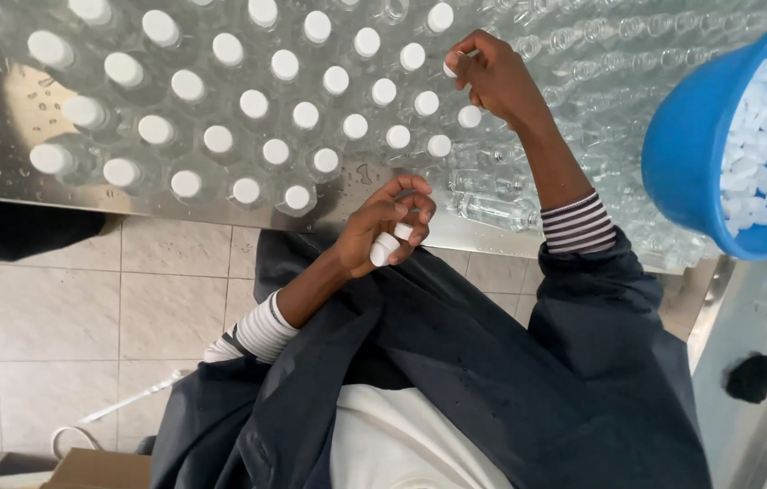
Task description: The person stands at a metal table and repeatedly picks up white bottle caps from a blue bowl to screw onto rows of clear plastic bottles. The person handles the caps and bottles by hand, working through the rows on the table.
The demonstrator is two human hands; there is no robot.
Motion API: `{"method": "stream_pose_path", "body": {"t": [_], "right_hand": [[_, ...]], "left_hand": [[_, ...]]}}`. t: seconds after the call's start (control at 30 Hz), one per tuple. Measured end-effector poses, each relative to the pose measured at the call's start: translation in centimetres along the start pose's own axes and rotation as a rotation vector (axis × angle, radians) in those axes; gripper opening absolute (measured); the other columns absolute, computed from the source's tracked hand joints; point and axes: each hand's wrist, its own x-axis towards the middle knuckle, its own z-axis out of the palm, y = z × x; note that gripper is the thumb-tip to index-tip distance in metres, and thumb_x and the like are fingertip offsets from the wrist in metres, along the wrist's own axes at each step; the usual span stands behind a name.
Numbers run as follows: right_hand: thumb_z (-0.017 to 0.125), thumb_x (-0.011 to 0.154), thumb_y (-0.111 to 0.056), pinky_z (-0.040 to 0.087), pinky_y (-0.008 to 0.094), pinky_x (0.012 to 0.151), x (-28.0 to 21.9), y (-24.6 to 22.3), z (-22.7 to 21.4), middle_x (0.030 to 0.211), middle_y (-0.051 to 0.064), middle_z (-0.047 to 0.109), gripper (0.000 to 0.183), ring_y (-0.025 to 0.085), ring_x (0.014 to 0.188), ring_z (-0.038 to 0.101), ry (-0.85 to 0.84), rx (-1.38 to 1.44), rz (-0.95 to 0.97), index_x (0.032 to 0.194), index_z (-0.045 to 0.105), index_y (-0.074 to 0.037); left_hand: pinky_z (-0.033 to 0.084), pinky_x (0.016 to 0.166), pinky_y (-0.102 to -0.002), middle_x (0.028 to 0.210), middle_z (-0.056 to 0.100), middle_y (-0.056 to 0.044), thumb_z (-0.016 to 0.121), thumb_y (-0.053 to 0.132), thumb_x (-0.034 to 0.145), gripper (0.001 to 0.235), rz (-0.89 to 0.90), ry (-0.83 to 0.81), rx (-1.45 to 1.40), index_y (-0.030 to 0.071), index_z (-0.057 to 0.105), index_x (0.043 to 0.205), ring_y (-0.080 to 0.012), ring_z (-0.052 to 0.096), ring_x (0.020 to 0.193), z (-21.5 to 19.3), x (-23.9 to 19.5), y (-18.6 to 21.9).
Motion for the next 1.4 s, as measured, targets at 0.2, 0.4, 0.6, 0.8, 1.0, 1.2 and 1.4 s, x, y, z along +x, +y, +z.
{"method": "stream_pose_path", "body": {"t": [0.2,0.4,0.6,0.8,1.0,1.2,1.4], "right_hand": [[0.058,0.120,-0.036,0.054,0.041,0.086,-3.4,1.6,0.7,0.119,0.013,0.064,0.040,0.029,0.105,0.067,0.412,-0.295,-0.451,0.147,0.066,-0.009],[0.077,0.106,-0.024,0.060,0.051,0.092,-16.2,-2.7,7.2,0.133,0.017,0.069,0.029,0.041,0.111,0.072,-0.104,-0.048,-0.713,0.133,0.079,-0.012],[0.072,0.111,-0.030,0.052,0.046,0.101,-16.4,1.0,10.3,0.140,0.011,0.067,0.034,0.037,0.119,0.060,-0.016,-0.194,-0.785,0.142,0.073,-0.017],[0.061,0.108,-0.040,0.063,0.024,0.074,-5.0,1.5,1.7,0.102,-0.001,0.079,0.035,0.007,0.075,0.070,0.425,0.185,-0.148,0.127,0.074,-0.013],[0.058,0.113,-0.047,0.067,0.027,0.074,0.3,-2.2,0.1,0.091,0.008,0.076,0.043,0.016,0.078,0.076,-0.035,0.098,0.215,0.127,0.064,-0.008],[0.058,0.112,-0.045,0.040,0.021,0.050,1.6,-1.9,0.7,0.084,0.011,0.074,0.035,0.010,0.060,0.062,-0.036,0.304,0.316,0.129,0.059,-0.016],[0.058,0.108,-0.052,0.040,0.021,0.052,1.8,-3.5,1.3,0.093,0.013,0.077,0.040,0.012,0.063,0.063,-0.023,0.296,0.433,0.128,0.057,-0.018]], "left_hand": [[0.055,0.047,-0.029,0.121,0.062,-0.020,0.060,-0.007,0.097,0.036,0.142,0.156,0.061,0.001,0.057,0.133,-0.0282,0.073,0.097,-3.6,-2.2,-1.9],[0.054,0.046,-0.020,0.135,0.059,-0.015,0.058,-0.003,0.095,0.045,0.183,0.274,0.098,0.005,0.049,0.139,-0.0220,0.072,0.101,-6.6,-1.3,-3.1],[0.061,0.046,-0.022,0.153,0.059,-0.029,0.059,0.018,0.113,0.045,0.109,0.312,0.181,0.005,0.043,0.152,-0.0317,0.079,0.112,-9.2,-1.9,-4.3],[0.054,0.045,-0.027,0.130,0.076,-0.026,0.063,0.012,0.110,0.017,0.008,0.348,0.240,0.005,0.063,0.125,-0.0367,0.079,0.116,-3.2,-2.3,-3.0],[0.053,0.046,-0.027,0.117,0.077,-0.021,0.064,0.017,0.109,0.018,-0.007,0.377,0.225,0.005,0.063,0.123,-0.0299,0.081,0.099,-2.3,-3.8,-3.0],[0.051,0.046,-0.026,0.117,0.076,-0.024,0.065,0.020,0.107,0.021,0.054,0.437,0.158,0.006,0.062,0.122,-0.0308,0.080,0.099,-3.4,-4.1,-0.6],[0.050,0.045,-0.024,0.117,0.076,-0.024,0.063,0.013,0.105,0.021,-0.066,0.461,0.110,0.005,0.061,0.124,-0.0322,0.080,0.099,-4.1,-2.8,0.4]]}}
